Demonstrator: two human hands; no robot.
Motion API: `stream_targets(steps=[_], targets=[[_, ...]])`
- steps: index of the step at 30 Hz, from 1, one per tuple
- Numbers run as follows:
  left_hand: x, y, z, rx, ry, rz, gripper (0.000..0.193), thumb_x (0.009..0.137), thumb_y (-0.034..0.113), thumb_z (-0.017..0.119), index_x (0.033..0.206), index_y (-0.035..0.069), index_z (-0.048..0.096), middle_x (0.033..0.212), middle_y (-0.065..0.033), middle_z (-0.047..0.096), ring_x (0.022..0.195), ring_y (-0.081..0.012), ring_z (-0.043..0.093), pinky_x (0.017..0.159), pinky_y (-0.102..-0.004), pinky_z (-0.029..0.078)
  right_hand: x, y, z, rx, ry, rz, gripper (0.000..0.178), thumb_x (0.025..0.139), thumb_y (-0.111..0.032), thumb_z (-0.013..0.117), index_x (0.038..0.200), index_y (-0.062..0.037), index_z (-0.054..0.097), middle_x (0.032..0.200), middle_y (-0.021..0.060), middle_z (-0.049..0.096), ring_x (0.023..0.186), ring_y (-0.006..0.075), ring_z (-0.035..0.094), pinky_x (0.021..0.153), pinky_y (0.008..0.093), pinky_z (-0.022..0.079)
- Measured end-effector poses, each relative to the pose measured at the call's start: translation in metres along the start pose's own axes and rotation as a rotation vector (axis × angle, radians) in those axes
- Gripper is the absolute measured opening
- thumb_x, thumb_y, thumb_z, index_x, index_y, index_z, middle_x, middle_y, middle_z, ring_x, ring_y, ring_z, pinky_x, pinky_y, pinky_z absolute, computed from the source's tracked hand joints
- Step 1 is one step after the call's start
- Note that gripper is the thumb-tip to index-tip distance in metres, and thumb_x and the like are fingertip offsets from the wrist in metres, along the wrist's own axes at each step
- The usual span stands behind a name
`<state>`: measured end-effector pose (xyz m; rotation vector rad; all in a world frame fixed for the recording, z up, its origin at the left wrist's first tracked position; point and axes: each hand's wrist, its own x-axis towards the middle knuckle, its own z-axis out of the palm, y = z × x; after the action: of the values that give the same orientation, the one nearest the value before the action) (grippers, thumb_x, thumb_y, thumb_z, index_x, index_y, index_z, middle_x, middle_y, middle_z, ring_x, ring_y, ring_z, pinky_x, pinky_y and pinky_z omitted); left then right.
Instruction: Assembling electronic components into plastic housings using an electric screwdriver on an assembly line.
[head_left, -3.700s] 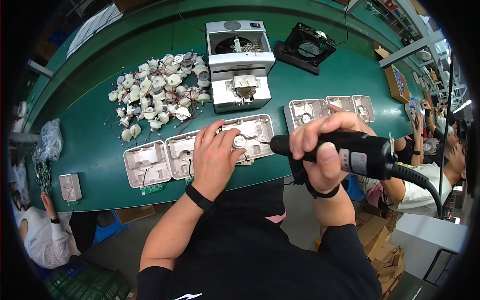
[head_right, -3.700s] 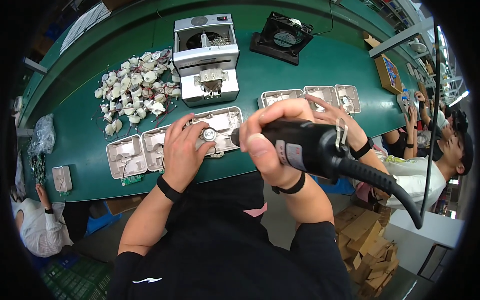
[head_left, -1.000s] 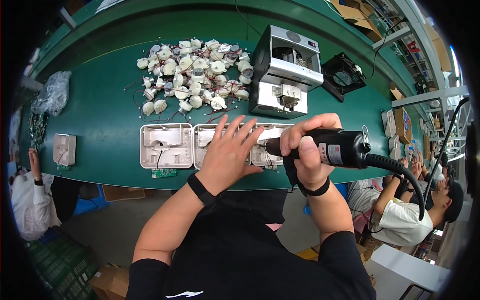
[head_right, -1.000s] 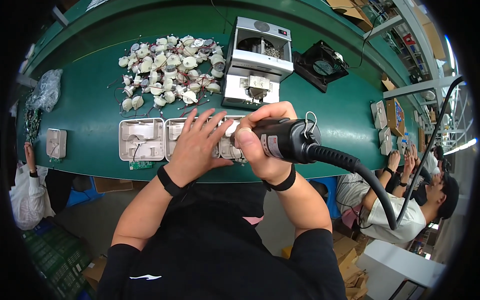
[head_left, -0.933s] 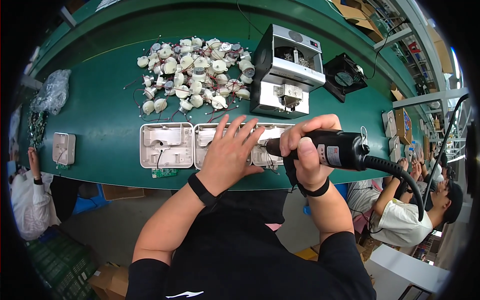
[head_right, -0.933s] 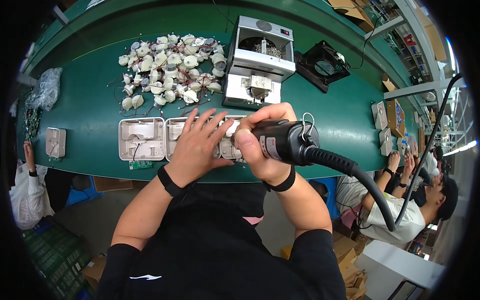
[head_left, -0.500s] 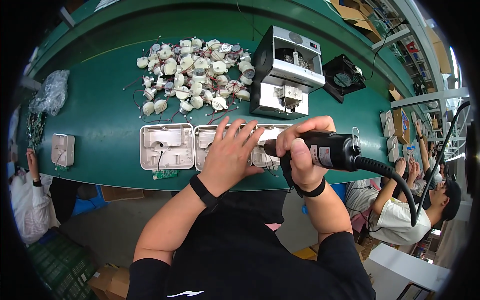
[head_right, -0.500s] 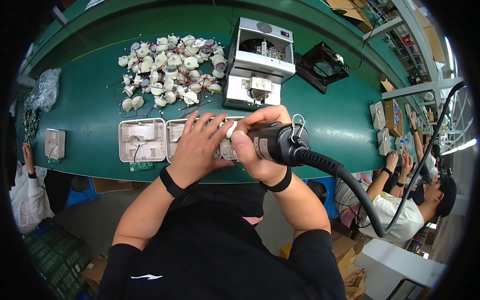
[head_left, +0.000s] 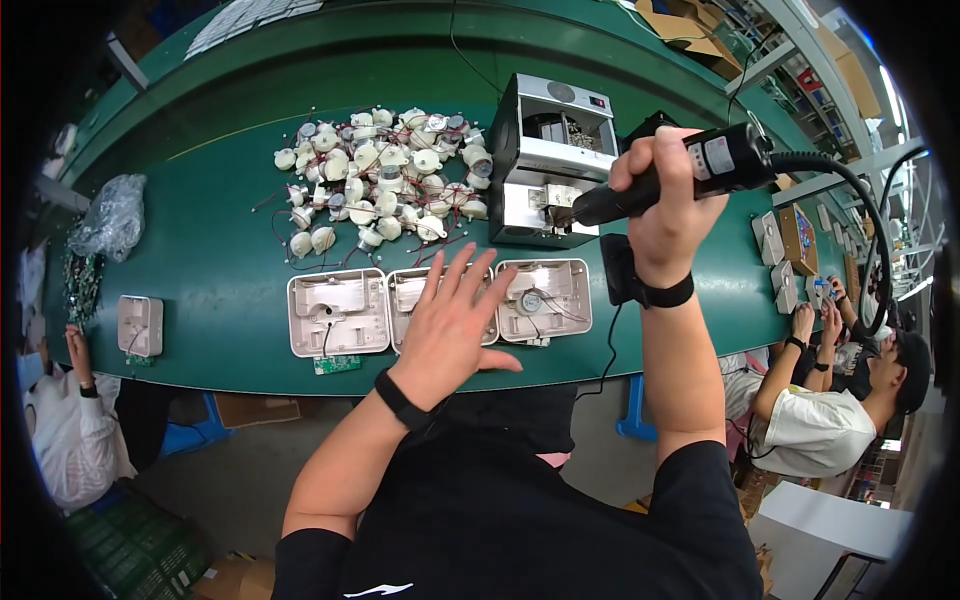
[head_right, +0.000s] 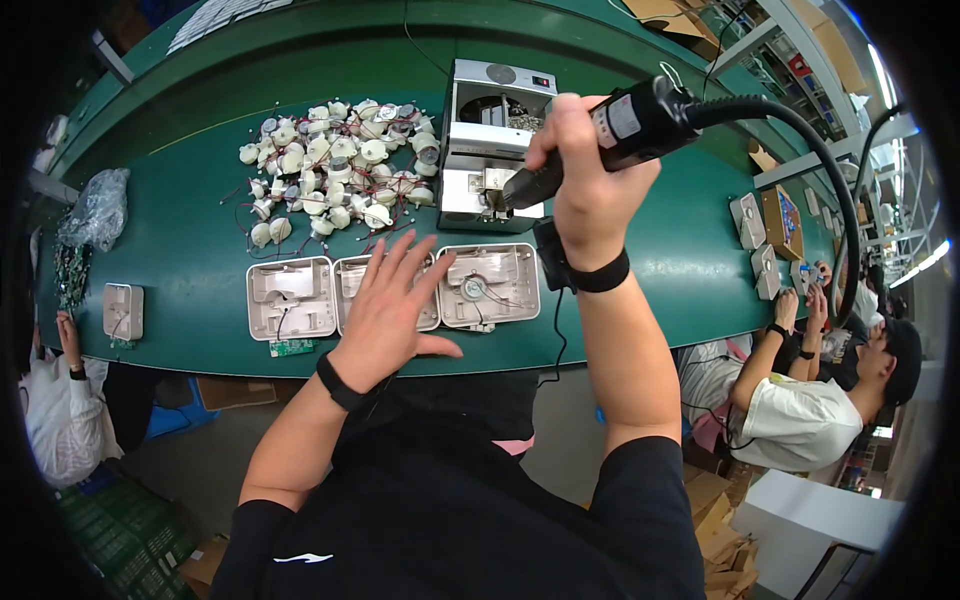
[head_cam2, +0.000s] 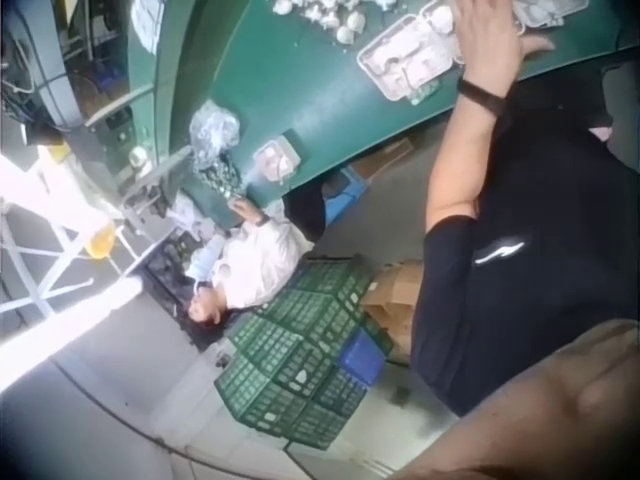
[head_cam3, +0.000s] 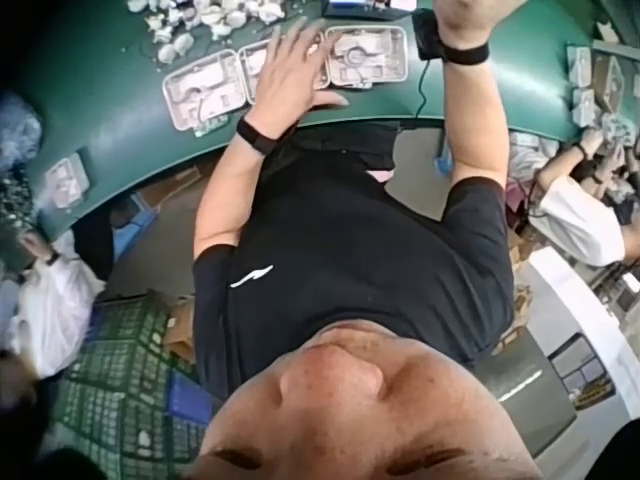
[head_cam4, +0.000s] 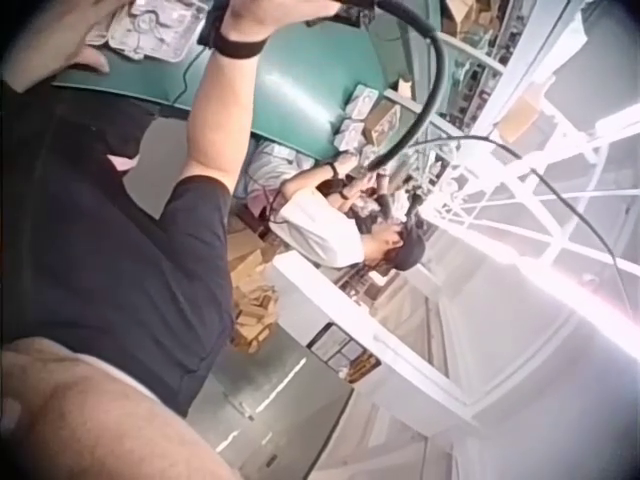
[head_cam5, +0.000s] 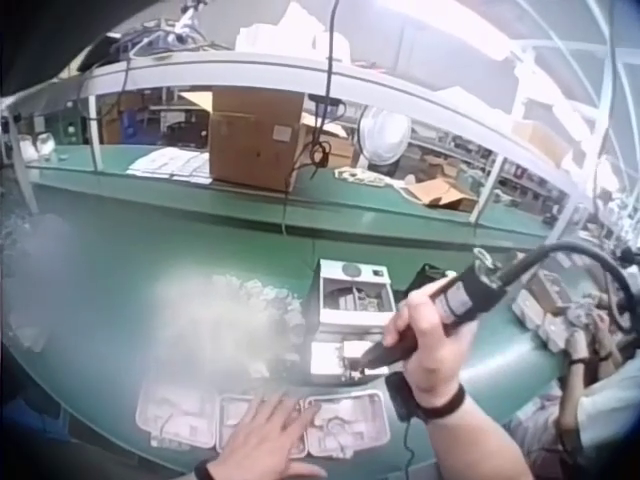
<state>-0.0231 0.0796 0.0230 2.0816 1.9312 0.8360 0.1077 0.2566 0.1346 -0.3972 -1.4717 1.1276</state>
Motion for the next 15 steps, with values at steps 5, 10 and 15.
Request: stream_targets(steps=[5, 10, 15], targets=[[-0.021, -0.017, -0.074, -0.092, 0.071, -0.251, 0.066, 0.074, 0.034, 0.080, 0.128, 0.004, 0.057, 0.124, -0.0152, 0.062, 0.117, -0.0340, 0.057, 0.100, -0.0441, 0.045, -0.013, -0.006, -0.016, 0.119, 0.030, 0.097, 0.015, 0.096, -0.016, 0.055, 0.105, -0.0044, 0.052, 0.071, 0.0069, 0.053, 0.056, 0.0187, 0.052, 0.054, 0.0319, 0.044], [-0.050, -0.115, -0.134, 0.015, 0.289, -0.575, 0.027, 0.082, 0.016, 0.073, 0.106, 0.004, 0.067, 0.098, -0.0126, 0.070, 0.088, -0.0280, 0.068, 0.076, -0.0386, 0.053, -0.038, -0.053, -0.018, 0.291, -0.012, 0.050, 0.024, 0.094, -0.019, 0.058, 0.109, -0.0051, 0.047, 0.074, 0.0079, 0.051, 0.056, 0.0179, 0.050, 0.057, 0.0315, 0.046], [-0.045, -0.149, -0.133, 0.161, 0.102, -0.430, 0.022, 0.083, 0.014, 0.072, 0.104, 0.006, 0.069, 0.092, -0.0092, 0.071, 0.081, -0.0215, 0.067, 0.073, -0.0337, 0.053, -0.056, -0.070, -0.014, 0.265, -0.054, 0.032, 0.029, 0.092, -0.024, 0.060, 0.108, -0.0056, 0.044, 0.074, 0.0085, 0.052, 0.056, 0.0170, 0.049, 0.057, 0.0308, 0.046]])
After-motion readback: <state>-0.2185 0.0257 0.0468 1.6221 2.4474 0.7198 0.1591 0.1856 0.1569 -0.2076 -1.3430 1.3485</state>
